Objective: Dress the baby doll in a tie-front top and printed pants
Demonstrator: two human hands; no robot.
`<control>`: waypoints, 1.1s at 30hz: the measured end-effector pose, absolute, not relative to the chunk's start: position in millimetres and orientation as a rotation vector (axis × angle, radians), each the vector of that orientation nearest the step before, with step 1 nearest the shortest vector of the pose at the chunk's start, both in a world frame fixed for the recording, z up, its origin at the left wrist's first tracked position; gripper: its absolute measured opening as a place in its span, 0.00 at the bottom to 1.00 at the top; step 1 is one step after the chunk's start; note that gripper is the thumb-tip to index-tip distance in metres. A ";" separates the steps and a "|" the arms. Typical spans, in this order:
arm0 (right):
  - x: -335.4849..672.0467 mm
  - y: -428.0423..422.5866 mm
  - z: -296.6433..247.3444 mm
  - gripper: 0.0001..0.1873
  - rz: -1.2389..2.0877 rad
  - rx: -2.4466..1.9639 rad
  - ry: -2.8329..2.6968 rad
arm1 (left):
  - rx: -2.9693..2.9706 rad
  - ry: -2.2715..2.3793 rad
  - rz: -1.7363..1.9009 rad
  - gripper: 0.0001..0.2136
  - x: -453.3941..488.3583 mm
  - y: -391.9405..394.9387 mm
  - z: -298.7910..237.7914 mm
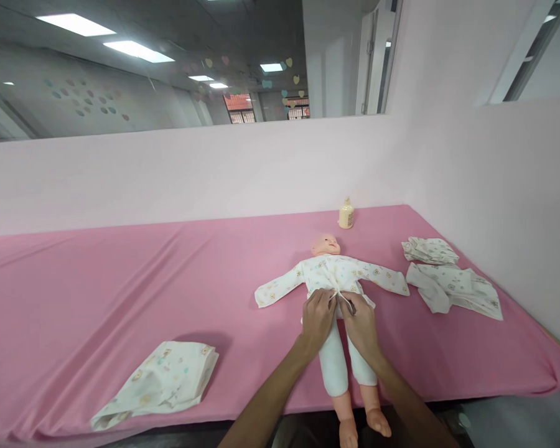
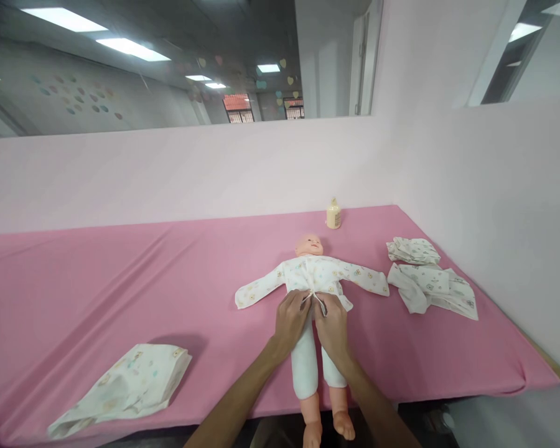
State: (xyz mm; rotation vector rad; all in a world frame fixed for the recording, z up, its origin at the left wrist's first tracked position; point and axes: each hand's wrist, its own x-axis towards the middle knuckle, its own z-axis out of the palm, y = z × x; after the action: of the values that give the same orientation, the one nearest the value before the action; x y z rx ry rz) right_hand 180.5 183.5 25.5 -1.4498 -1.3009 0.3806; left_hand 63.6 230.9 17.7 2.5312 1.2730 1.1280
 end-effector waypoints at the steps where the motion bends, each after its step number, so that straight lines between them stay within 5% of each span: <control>1: 179.3 182.8 24.5 0.12 0.382 -1.458 -1.286 | 2.549 1.265 1.143 0.12 64.0 230.3 17.9; 12: 170.7 179.9 22.5 0.13 0.227 -1.383 -1.321 | 2.578 1.202 1.318 0.09 67.0 229.5 14.3; 33: 172.6 182.8 9.3 0.19 0.092 -1.331 -1.538 | 1.815 1.132 0.916 0.14 63.0 235.4 50.2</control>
State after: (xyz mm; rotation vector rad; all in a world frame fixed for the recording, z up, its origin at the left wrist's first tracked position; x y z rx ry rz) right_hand 172.6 182.8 9.3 -1.3310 -1.5376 0.0916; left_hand 63.0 235.4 50.2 1.8152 1.1318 0.9161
